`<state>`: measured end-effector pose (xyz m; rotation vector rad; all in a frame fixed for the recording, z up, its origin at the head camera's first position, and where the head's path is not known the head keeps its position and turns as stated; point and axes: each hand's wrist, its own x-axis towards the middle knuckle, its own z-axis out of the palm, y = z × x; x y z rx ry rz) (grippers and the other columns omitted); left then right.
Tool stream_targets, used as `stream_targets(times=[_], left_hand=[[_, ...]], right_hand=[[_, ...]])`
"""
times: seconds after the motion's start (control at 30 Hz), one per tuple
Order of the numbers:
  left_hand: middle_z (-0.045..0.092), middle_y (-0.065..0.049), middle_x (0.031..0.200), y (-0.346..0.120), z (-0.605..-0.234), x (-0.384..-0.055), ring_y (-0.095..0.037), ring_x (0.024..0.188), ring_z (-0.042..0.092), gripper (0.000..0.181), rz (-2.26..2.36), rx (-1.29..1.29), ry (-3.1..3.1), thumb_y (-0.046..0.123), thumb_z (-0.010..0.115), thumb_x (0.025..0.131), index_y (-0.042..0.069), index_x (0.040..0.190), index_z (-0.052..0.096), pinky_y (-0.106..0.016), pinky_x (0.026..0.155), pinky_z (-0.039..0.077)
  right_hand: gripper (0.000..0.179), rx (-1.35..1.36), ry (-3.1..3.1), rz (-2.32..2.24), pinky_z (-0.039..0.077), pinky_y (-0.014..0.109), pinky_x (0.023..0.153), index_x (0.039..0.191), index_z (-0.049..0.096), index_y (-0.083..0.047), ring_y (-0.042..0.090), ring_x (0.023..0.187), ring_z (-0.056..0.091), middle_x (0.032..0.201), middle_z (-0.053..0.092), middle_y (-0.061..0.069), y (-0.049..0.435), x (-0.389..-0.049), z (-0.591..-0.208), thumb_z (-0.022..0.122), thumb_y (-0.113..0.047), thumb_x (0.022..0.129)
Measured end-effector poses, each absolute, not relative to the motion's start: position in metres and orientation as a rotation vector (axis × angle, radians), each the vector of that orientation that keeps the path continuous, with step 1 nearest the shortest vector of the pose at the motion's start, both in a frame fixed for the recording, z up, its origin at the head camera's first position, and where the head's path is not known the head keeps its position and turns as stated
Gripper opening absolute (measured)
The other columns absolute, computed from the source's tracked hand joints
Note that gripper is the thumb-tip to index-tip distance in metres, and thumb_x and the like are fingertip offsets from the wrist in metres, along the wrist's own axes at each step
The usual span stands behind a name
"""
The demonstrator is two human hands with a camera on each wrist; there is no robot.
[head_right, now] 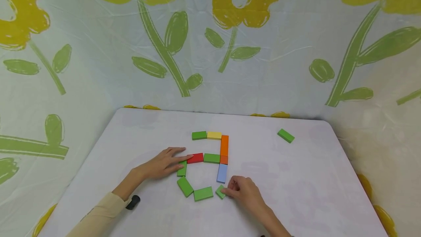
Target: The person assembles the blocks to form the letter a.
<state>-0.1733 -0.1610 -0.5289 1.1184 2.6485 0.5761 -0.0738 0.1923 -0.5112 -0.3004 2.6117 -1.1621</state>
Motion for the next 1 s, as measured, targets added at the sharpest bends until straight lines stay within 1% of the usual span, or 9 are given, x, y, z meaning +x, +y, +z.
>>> stream_targets(times=[0.23, 0.43, 0.73, 0.87, 1.0], left_hand=[[0.039, -0.013, 0.160, -0.161, -0.527, -0.173, -0.038, 0.144, 0.036, 0.050, 0.583, 1.140, 2.657, 0.035, 0.056, 0.107, 0.027, 0.155, 0.049, -0.056, 0.117, 0.032], [0.039, -0.013, 0.160, -0.161, -0.525, -0.172, -0.037, 0.145, 0.035, 0.050, 0.598, 1.117, 2.643, 0.035, 0.057, 0.106, 0.028, 0.155, 0.049, -0.057, 0.117, 0.031], [0.039, -0.015, 0.159, -0.161, -0.525, -0.172, -0.038, 0.144, 0.036, 0.050, 0.605, 1.139, 2.636, 0.033, 0.058, 0.106, 0.025, 0.155, 0.049, -0.059, 0.116, 0.032], [0.038, -0.015, 0.160, -0.161, -0.526, -0.173, -0.037, 0.145, 0.035, 0.051, 0.600, 1.136, 2.638, 0.034, 0.057, 0.106, 0.026, 0.155, 0.048, -0.059, 0.117, 0.032], [0.039, -0.015, 0.159, -0.162, -0.526, -0.172, -0.038, 0.144, 0.036, 0.050, 0.600, 1.145, 2.644, 0.034, 0.057, 0.106, 0.026, 0.155, 0.049, -0.058, 0.116, 0.032]], right_hand=[[0.032, -0.334, 2.667, -1.165, 0.037, 0.020, 0.056, 0.076, 0.058, -0.016, 0.003, 0.062, 0.047, 0.064, 0.051, -0.012, 0.186, -0.079, -0.511, 0.085, -0.031, 0.085], [0.033, -0.292, 2.686, -1.158, 0.037, 0.020, 0.057, 0.077, 0.058, -0.016, 0.004, 0.062, 0.047, 0.064, 0.051, -0.011, 0.183, -0.081, -0.509, 0.086, -0.032, 0.084], [0.035, -0.249, 2.697, -1.124, 0.033, 0.021, 0.055, 0.076, 0.058, -0.016, 0.007, 0.061, 0.045, 0.062, 0.049, -0.009, 0.181, -0.086, -0.508, 0.088, -0.033, 0.081], [0.035, -0.239, 2.681, -1.121, 0.033, 0.021, 0.055, 0.077, 0.058, -0.016, 0.008, 0.062, 0.046, 0.062, 0.049, -0.008, 0.182, -0.087, -0.506, 0.087, -0.035, 0.082], [0.032, -0.192, 2.674, -1.126, 0.036, 0.021, 0.057, 0.081, 0.061, -0.016, 0.009, 0.064, 0.048, 0.065, 0.052, -0.007, 0.186, -0.089, -0.504, 0.084, -0.038, 0.085]])
